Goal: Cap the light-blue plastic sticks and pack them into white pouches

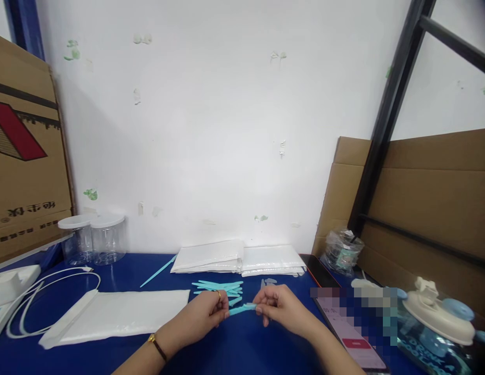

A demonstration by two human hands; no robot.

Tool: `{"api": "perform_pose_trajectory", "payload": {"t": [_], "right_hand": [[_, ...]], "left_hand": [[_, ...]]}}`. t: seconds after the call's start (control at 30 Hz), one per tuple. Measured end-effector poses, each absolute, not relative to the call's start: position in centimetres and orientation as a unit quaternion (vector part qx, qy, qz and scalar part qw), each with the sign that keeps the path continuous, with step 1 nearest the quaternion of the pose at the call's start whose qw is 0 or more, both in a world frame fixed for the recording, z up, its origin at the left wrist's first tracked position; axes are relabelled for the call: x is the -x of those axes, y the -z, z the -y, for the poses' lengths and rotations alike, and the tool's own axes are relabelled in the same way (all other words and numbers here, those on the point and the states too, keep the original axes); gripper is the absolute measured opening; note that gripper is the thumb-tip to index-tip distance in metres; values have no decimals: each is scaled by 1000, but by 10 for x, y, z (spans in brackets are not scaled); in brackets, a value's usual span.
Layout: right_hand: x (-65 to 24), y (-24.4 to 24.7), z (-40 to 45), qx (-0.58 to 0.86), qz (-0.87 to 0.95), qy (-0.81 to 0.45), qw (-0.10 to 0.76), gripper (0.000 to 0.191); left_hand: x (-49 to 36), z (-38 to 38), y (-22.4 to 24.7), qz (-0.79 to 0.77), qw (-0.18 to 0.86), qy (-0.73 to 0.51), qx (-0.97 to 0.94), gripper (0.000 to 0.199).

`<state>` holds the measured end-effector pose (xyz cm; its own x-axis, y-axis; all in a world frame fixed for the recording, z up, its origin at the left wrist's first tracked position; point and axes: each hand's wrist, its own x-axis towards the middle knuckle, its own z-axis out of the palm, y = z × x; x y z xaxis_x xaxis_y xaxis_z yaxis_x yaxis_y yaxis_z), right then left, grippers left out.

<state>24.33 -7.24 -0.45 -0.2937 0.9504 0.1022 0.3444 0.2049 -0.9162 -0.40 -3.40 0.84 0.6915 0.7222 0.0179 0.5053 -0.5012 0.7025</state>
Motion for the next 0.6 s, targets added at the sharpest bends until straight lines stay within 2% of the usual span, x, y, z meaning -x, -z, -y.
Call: {"api": "perform_pose_trajectory", "payload": {"t": [0.13, 0.3, 0.37, 0.47, 0.53, 0.6], "right_hand": [[-239, 5, 79, 490, 688, -443, 301, 29], [-248, 6, 79, 488, 695, -454, 270, 27], [-259, 4, 75, 512, 705, -407, 275, 23], [-276, 2, 68, 578, 716, -246, 305, 16], [-283, 4, 65, 609, 718, -167, 292, 14], [-284, 9, 62, 627, 721, -142, 259, 10]], "left_hand": [[1, 41, -10, -367, 297, -123, -873, 17], [-1, 40, -5, -371, 316, -98, -867, 19], [1, 36, -4, -381, 300, -114, -867, 19], [7, 27, -5, -408, 213, -156, -874, 18], [11, 21, -4, -421, 162, -160, -878, 17], [13, 16, -2, -427, 138, -149, -881, 16]]}}
